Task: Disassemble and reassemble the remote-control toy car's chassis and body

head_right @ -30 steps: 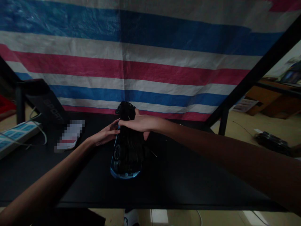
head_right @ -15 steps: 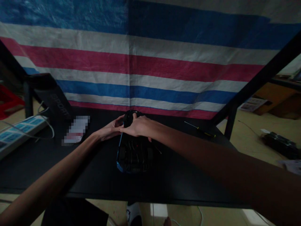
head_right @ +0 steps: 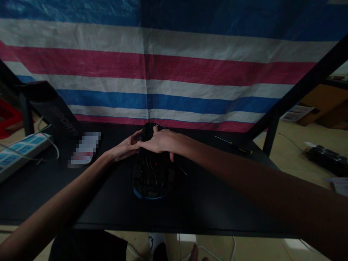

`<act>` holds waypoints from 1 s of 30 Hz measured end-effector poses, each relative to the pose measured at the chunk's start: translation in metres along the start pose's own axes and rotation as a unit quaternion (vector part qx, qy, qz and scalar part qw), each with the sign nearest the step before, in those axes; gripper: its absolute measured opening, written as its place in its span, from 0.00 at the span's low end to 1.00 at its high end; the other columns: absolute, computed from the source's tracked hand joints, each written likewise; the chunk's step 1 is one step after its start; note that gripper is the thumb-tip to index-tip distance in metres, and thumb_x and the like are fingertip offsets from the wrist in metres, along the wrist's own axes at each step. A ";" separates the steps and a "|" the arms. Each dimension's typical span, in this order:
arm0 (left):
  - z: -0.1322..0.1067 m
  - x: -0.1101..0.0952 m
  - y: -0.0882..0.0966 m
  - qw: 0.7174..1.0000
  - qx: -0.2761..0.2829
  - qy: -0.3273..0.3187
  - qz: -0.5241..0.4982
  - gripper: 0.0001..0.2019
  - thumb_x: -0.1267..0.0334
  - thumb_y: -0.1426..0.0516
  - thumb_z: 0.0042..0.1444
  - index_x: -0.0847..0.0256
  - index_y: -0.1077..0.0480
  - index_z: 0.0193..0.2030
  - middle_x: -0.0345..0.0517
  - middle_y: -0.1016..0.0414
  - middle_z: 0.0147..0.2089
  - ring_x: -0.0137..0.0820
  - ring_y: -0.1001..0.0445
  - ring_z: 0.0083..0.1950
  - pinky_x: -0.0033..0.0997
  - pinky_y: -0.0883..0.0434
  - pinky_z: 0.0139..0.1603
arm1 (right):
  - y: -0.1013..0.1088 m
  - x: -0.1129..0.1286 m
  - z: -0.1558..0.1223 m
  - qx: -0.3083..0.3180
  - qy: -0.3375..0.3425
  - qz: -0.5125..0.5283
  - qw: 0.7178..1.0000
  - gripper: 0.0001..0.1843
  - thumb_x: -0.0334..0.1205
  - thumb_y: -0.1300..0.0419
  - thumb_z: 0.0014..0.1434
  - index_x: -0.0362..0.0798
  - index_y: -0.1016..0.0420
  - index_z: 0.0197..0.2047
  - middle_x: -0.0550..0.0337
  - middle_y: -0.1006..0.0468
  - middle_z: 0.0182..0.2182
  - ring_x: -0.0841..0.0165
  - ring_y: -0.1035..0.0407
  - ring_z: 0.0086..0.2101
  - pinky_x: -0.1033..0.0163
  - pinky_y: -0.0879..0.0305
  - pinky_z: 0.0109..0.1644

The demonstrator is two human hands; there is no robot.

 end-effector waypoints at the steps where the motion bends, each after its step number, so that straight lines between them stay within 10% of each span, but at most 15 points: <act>1: 0.000 0.000 0.000 1.000 -0.002 0.001 -0.002 0.53 0.58 0.22 0.55 0.47 0.42 0.83 0.60 0.35 0.83 0.50 0.27 0.77 0.44 0.23 0.70 | 0.000 0.000 0.000 -0.005 0.005 0.006 1.000 0.73 0.83 0.45 0.63 0.40 0.68 0.89 0.28 0.19 0.64 0.44 0.12 0.37 0.38 0.15 0.47; 12: -0.005 -0.006 -0.005 0.997 0.023 0.016 -0.077 0.40 0.61 0.28 0.63 0.46 0.35 0.79 0.55 0.25 0.75 0.48 0.23 0.72 0.47 0.25 0.70 | -0.010 -0.004 -0.011 -0.078 0.113 -0.058 0.989 0.49 0.68 0.51 0.75 0.39 0.39 0.83 0.28 0.17 0.59 0.35 0.21 0.58 0.34 0.27 0.63; 18: -0.008 -0.009 -0.006 0.998 0.003 0.031 -0.055 0.44 0.66 0.28 0.62 0.47 0.39 0.82 0.54 0.25 0.74 0.45 0.23 0.71 0.45 0.27 0.71 | -0.023 -0.060 -0.002 -0.096 0.231 0.093 0.964 0.38 0.45 0.48 0.78 0.50 0.47 0.86 0.49 0.15 0.42 0.54 0.17 0.40 0.44 0.20 0.52; 24: -0.007 -0.011 -0.008 0.999 0.012 0.038 -0.027 0.43 0.68 0.30 0.63 0.49 0.38 0.82 0.53 0.25 0.75 0.44 0.23 0.70 0.42 0.26 0.69 | -0.058 -0.101 0.023 -0.055 0.172 0.427 0.886 0.39 0.38 0.35 0.71 0.51 0.44 0.79 0.65 0.24 0.37 0.65 0.20 0.35 0.54 0.16 0.46; 27: -0.007 -0.012 -0.008 0.999 0.011 0.041 -0.026 0.43 0.68 0.31 0.62 0.49 0.39 0.82 0.52 0.24 0.74 0.45 0.22 0.69 0.42 0.25 0.69 | -0.063 -0.105 0.024 -0.065 0.191 0.454 0.868 0.28 0.38 0.37 0.74 0.51 0.38 0.73 0.66 0.25 0.37 0.65 0.20 0.36 0.55 0.17 0.47; 30: -0.007 -0.011 -0.006 0.998 -0.005 0.047 -0.037 0.43 0.67 0.32 0.60 0.49 0.37 0.82 0.51 0.23 0.73 0.44 0.20 0.65 0.39 0.23 0.64 | -0.061 -0.115 0.016 -0.124 0.248 0.311 0.909 0.10 0.34 0.41 0.74 0.50 0.24 0.56 0.62 0.22 0.38 0.66 0.23 0.36 0.57 0.24 0.45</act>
Point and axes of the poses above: each hand's wrist, its own z-axis towards the middle knuckle, its own y-axis out of the back of the hand, x = y × z, the point moved 5 cm from there along z, towards the middle knuckle
